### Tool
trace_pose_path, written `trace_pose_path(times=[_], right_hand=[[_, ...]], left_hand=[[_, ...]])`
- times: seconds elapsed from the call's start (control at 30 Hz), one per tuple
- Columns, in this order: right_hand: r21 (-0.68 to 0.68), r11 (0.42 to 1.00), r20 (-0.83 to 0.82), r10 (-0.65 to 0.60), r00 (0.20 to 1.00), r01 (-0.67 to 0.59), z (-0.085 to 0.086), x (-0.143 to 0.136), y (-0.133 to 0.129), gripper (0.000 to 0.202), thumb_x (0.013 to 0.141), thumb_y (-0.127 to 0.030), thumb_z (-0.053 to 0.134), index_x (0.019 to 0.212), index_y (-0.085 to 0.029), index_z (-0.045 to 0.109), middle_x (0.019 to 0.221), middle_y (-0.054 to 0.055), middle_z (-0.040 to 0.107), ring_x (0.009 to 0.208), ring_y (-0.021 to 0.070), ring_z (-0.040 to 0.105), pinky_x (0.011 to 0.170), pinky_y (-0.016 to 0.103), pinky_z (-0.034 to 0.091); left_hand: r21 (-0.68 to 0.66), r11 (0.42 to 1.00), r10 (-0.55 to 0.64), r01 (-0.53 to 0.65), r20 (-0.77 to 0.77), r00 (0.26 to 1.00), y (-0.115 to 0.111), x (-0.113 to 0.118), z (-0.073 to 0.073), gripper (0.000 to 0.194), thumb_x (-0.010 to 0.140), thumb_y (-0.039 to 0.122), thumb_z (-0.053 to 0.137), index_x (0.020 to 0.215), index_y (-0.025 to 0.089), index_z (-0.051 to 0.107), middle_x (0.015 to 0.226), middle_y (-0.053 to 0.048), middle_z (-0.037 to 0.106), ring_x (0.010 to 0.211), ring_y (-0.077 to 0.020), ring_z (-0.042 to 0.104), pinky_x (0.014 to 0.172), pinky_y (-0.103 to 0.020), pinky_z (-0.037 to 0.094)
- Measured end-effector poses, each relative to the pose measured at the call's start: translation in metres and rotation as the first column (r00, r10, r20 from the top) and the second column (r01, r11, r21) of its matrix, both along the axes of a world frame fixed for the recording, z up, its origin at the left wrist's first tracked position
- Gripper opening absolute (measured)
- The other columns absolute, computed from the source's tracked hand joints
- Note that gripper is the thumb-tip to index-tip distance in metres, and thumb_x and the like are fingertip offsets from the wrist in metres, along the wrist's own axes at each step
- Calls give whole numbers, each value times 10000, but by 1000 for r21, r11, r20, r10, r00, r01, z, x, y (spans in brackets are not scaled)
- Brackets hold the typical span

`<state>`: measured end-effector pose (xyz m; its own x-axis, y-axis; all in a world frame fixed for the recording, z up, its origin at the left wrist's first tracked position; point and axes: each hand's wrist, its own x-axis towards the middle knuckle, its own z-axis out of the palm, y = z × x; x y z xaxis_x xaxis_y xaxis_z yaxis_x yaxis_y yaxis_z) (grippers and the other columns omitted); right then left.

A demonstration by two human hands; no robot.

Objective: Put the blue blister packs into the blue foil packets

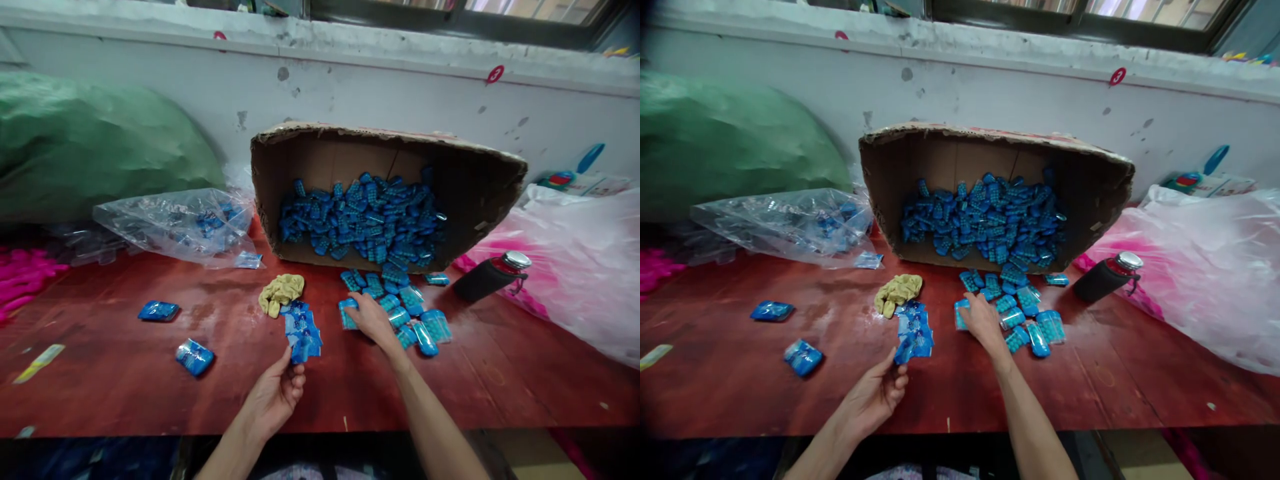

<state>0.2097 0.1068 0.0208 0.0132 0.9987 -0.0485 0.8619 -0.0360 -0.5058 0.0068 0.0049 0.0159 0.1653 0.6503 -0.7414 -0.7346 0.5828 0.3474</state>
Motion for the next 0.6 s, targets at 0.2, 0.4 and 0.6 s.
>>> trace_pose_path(times=[0.2, 0.4, 0.6], right_hand=[[-59, 998, -539, -62, 840, 36, 15, -10, -31, 278, 785, -363, 454, 1007, -197, 469, 671, -23, 551, 524, 134, 560, 454, 246, 473], [-284, 956, -944, -266, 194, -72, 22, -45, -75, 406, 666, -332, 631, 1017, -217, 462, 724, -38, 565, 499, 106, 579, 374, 208, 486], [-300, 953, -937, -286, 202, -45, 14, -54, -82, 424, 650, -331, 660, 995, -178, 466, 749, -19, 578, 488, 112, 600, 361, 204, 497]], left_hand=[[2, 996, 89, -89, 7, 996, -1, 3, -3, 195, 823, 255, 455, 662, 149, 479, 443, 2, 527, 343, -61, 448, 303, -125, 303], [49, 989, 144, -141, -60, 988, -2, 9, -13, 175, 792, 254, 512, 659, 145, 484, 441, 0, 541, 353, -69, 475, 326, -141, 354], [170, 973, 181, -154, -152, 972, -7, 9, -14, 166, 736, 281, 588, 681, 151, 499, 445, -2, 560, 369, -89, 497, 332, -160, 370]])
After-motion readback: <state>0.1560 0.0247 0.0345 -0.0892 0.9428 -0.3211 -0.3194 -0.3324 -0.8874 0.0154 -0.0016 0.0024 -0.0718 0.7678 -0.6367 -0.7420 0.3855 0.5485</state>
